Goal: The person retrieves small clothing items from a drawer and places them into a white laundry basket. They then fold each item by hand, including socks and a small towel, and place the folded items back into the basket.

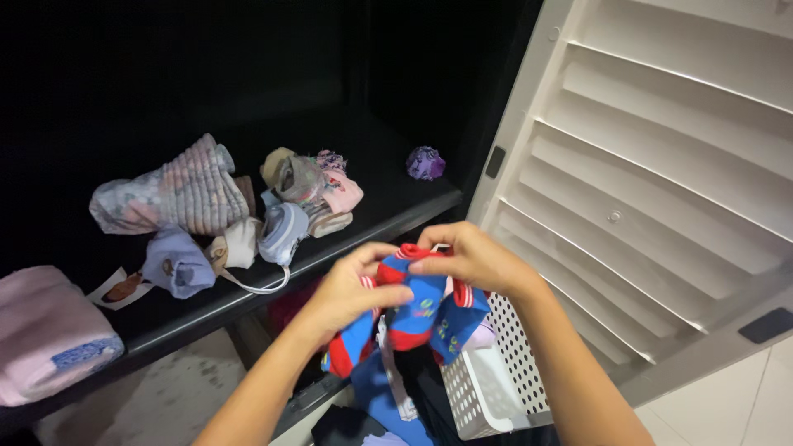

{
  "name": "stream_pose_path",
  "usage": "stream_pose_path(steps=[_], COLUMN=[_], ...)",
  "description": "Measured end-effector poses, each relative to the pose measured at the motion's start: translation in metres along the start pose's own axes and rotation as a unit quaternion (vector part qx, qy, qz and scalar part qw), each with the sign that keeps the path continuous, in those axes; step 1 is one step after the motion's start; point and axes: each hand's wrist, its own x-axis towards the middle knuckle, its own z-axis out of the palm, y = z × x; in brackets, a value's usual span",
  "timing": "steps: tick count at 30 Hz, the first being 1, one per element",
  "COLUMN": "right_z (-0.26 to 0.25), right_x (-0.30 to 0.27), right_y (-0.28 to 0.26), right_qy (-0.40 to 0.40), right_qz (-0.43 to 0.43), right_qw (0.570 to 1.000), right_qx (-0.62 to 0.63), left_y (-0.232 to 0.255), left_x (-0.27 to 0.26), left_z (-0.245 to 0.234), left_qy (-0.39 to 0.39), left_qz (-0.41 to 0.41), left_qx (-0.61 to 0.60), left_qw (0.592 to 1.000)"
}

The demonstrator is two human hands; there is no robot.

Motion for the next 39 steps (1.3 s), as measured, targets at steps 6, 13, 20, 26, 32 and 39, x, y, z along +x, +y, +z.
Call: stream_pose_path(steps=[6,13,20,26,32,39], right_z=[-0.009,-0.015,-0.025,-0.037,-0.029,-0.049], right_x=[0.001,0.005,0.047,0.152,0.185,0.110], right_y=[0.012,0.033,0.045,0.046,0.036,0.019], right_qy=[0.007,0.054,0.099,0.114,0.297,0.383], right_qz=[-0.065,-0.047,-0.027,-0.077,-0.061,-0.139], right_qw=[0.982,0.980,0.980,0.975,0.952,0.912], right_qx=[0.178,0.186,0.172,0.176,0.042,0.037], left_y=[-0.026,-0.033,-0.036,-0.024,-0.011,-0.001], left_x=[0.002,0.009,0.014,0.017,0.010,0.012], left_z=[0.003,0.001,-0.024,-0.043,-0.045,-0.049], left_qy=[-0.029,-0.063,0.082,0.186,0.125,0.159], left_qz=[-0.067,-0.023,0.003,-0.009,0.047,0.115], left_qx=[0.061,-0.040,-0.019,0.051,0.069,-0.010], left_qw=[0.995,0.997,0.996,0.981,0.989,0.980])
